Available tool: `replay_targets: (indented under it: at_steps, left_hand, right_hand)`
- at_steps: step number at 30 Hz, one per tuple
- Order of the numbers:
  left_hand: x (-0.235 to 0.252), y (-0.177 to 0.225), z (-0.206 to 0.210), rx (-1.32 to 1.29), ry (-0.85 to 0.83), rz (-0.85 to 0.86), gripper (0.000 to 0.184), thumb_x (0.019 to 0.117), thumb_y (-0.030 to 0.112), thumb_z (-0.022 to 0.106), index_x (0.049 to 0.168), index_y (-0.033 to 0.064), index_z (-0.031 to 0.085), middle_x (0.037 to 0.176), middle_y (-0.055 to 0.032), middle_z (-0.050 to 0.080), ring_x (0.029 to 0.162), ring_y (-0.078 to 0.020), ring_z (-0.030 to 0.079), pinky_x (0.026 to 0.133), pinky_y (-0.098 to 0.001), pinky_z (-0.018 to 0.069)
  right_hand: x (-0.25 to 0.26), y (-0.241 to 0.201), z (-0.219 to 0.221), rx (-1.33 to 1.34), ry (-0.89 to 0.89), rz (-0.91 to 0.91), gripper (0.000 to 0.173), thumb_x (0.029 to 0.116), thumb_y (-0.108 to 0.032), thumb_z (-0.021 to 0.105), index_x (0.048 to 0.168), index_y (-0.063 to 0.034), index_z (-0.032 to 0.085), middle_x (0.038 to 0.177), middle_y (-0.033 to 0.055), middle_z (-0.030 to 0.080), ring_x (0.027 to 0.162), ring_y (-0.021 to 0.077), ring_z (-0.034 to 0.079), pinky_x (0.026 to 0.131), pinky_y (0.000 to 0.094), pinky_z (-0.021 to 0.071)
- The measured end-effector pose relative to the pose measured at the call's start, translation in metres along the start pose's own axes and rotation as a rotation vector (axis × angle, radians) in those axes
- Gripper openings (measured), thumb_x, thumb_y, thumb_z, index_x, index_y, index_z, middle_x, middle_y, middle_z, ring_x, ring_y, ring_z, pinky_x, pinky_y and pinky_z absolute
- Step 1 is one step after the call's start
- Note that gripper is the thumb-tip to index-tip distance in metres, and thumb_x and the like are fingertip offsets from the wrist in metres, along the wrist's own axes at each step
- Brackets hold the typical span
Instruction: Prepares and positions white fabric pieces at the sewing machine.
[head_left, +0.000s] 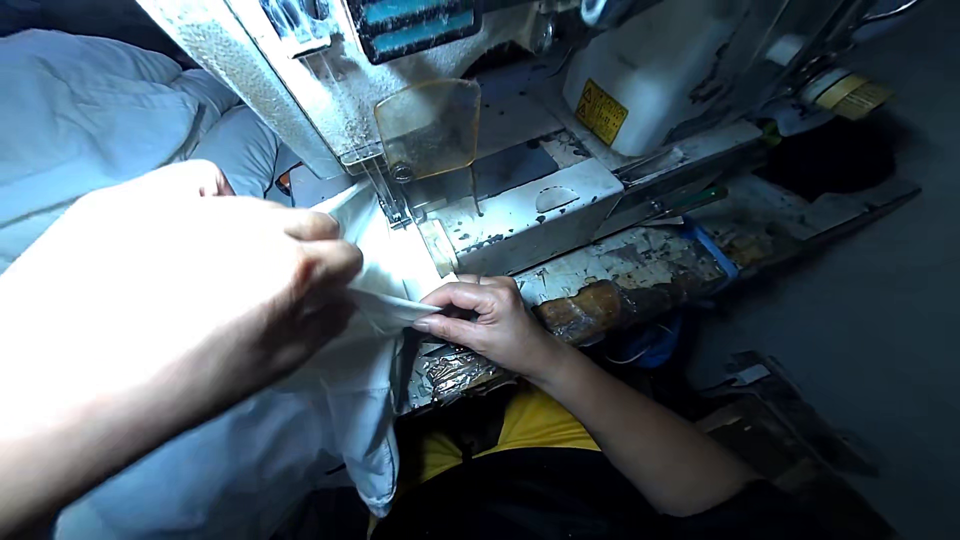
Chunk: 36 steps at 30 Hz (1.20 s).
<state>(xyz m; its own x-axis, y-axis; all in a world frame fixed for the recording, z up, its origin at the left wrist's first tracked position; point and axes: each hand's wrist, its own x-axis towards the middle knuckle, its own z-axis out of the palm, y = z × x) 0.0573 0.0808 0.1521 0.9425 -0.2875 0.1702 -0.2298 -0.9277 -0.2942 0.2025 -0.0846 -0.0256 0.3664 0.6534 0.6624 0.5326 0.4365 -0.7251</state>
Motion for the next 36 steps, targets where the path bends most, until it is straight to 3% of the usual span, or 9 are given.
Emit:
replay_targets:
  at_steps: [4,7,9,22,24,26,28,30,36]
  left_hand:
    - [0.002,0.01,-0.007,0.01,-0.032,-0.025,0.035,0.0901,0.045,0.053,0.063,0.0232,0.048,0.059,0.0061,0.042,0.053,-0.0139,0.047,0.056,-0.041,0.0321]
    - [-0.001,0.008,0.001,-0.029,0.022,0.003,0.034,0.0933,0.044,0.051,0.066,0.0234,0.051,0.061,0.0061,0.043,0.055,-0.0133,0.046,0.061,-0.0413,0.0331]
    - [0.003,0.005,-0.003,0.024,0.019,0.01,0.037,0.0922,0.045,0.051,0.064,0.0213,0.049,0.06,0.0037,0.044,0.054,-0.0162,0.048,0.057,-0.042,0.033]
    - [-0.001,0.013,-0.005,0.024,0.047,0.01,0.034,0.0933,0.043,0.051,0.066,0.0231,0.052,0.061,0.0057,0.044,0.056,-0.0145,0.046,0.061,-0.0407,0.0327]
    - [-0.003,0.023,-0.003,0.056,0.075,-0.037,0.038,0.0932,0.05,0.054,0.068,0.0214,0.056,0.064,0.004,0.046,0.063,-0.0179,0.049,0.065,-0.0424,0.0335]
    - [-0.006,0.049,0.016,0.052,0.184,-0.104,0.036,0.0885,0.048,0.065,0.078,0.0143,0.065,0.073,-0.0052,0.053,0.077,-0.0303,0.053,0.075,-0.0519,0.0357]
    - [-0.019,0.062,0.054,0.048,0.259,-0.175,0.023,0.0944,0.032,0.061,0.105,0.0169,0.075,0.104,-0.0119,0.067,0.109,-0.0397,0.059,0.094,-0.0629,0.0373]
    - [-0.03,0.059,0.078,0.025,0.33,-0.236,0.026,0.0989,0.018,0.054,0.111,0.0219,0.077,0.121,-0.0101,0.07,0.13,-0.0415,0.054,0.106,-0.0688,0.0317]
    - [-0.019,0.051,0.054,0.077,0.295,-0.263,0.03,0.0922,0.009,0.053,0.099,0.0215,0.08,0.11,-0.0082,0.073,0.127,-0.044,0.054,0.106,-0.0718,0.0245]
  right_hand:
    - [0.002,-0.002,-0.001,-0.028,0.004,-0.021,0.009,0.0886,-0.011,0.076,0.091,-0.0025,0.077,0.08,0.0025,0.072,0.066,0.0014,0.062,0.06,0.0181,0.0528]
    - [0.003,-0.002,-0.001,-0.063,0.013,-0.049,0.008,0.0883,-0.01,0.076,0.09,-0.0032,0.077,0.08,0.0026,0.072,0.068,0.0031,0.064,0.061,0.0199,0.054]
    - [0.003,-0.003,-0.001,-0.074,0.01,-0.052,0.009,0.0892,-0.012,0.076,0.091,-0.0034,0.077,0.081,0.0025,0.072,0.069,0.003,0.065,0.063,0.0199,0.0549]
    - [0.0,-0.003,-0.003,-0.055,0.028,-0.029,0.007,0.0893,-0.01,0.074,0.091,-0.0039,0.077,0.082,0.0008,0.071,0.067,0.0001,0.061,0.061,0.0169,0.052]
    - [-0.001,-0.005,-0.003,-0.079,0.036,-0.032,0.009,0.0901,-0.013,0.074,0.089,-0.0041,0.076,0.08,0.0007,0.071,0.068,0.0007,0.062,0.062,0.0175,0.0525]
    - [-0.008,-0.014,-0.002,-0.082,0.063,-0.034,0.013,0.0914,-0.014,0.072,0.088,-0.0022,0.076,0.078,0.0032,0.071,0.069,0.0021,0.063,0.064,0.0176,0.0529]
    - [-0.02,-0.025,0.001,-0.093,0.108,-0.037,0.016,0.093,-0.017,0.072,0.089,-0.0019,0.076,0.08,0.0054,0.072,0.072,0.0025,0.065,0.068,0.0162,0.0533]
    - [-0.029,-0.032,0.002,-0.115,0.128,-0.031,0.016,0.0947,-0.017,0.071,0.092,-0.0019,0.077,0.081,0.006,0.072,0.071,0.0025,0.064,0.067,0.0157,0.052]
    - [-0.025,-0.034,0.005,-0.17,0.156,-0.069,0.016,0.0952,-0.016,0.07,0.091,-0.0017,0.077,0.08,0.0064,0.072,0.071,0.0027,0.064,0.066,0.0154,0.0508]
